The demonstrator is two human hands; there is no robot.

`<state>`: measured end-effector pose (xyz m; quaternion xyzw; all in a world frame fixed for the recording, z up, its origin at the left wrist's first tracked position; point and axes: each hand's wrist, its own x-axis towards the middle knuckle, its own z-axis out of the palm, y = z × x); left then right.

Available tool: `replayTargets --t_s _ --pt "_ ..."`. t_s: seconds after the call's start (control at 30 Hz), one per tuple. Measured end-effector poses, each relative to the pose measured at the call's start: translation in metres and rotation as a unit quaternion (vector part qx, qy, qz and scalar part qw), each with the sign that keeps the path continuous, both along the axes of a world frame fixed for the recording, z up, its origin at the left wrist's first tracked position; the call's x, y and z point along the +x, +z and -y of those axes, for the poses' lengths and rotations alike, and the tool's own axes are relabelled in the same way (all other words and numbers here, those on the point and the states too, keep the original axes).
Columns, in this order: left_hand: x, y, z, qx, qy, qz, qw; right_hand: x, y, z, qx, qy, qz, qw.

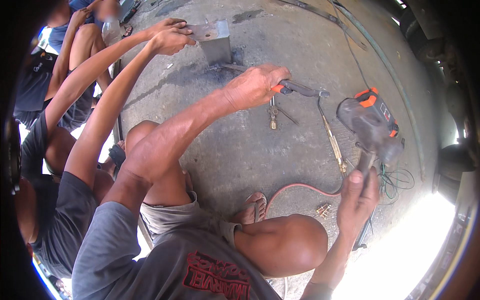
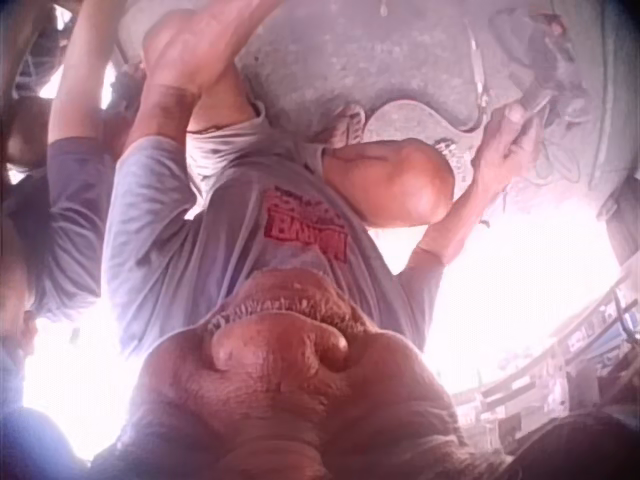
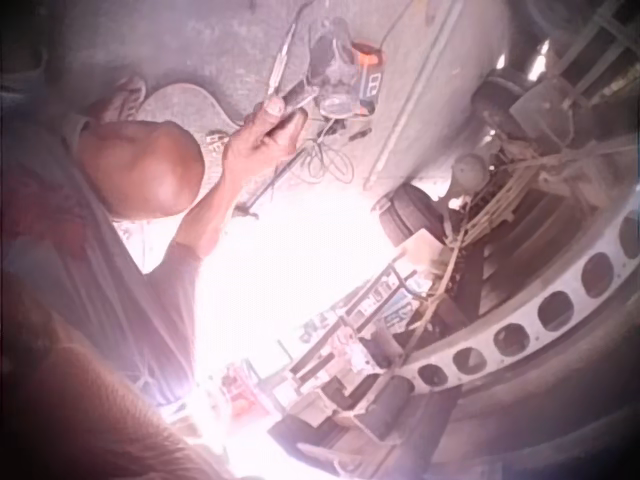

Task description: The person uses a welding torch to heat a metal plate resting on a block, then uses a hammer to strike the heated area. The person repeats this heating and hammering process several times while seated on the floor.

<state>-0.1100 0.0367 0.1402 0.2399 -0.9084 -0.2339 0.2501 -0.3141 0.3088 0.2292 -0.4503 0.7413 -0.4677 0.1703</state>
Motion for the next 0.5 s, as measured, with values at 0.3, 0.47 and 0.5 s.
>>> replayTargets --t_s 0.3,0.47,0.5 --pt "-0.009 0.006 0.004 -0.021 0.018 -0.008 1.0 0.0 -0.005 0.038 -0.065 0.004 -0.057 0.996" --pt "-0.02 -0.001 -0.002 -0.06 -0.046 0.013 0.997 0.009 -0.027 0.038 0.03 -0.075 0.17 0.982" --pt "-0.026 -0.002 -0.003 -0.075 -0.066 0.014 0.995 0.006 -0.037 0.032 0.031 -0.088 0.198 0.976"
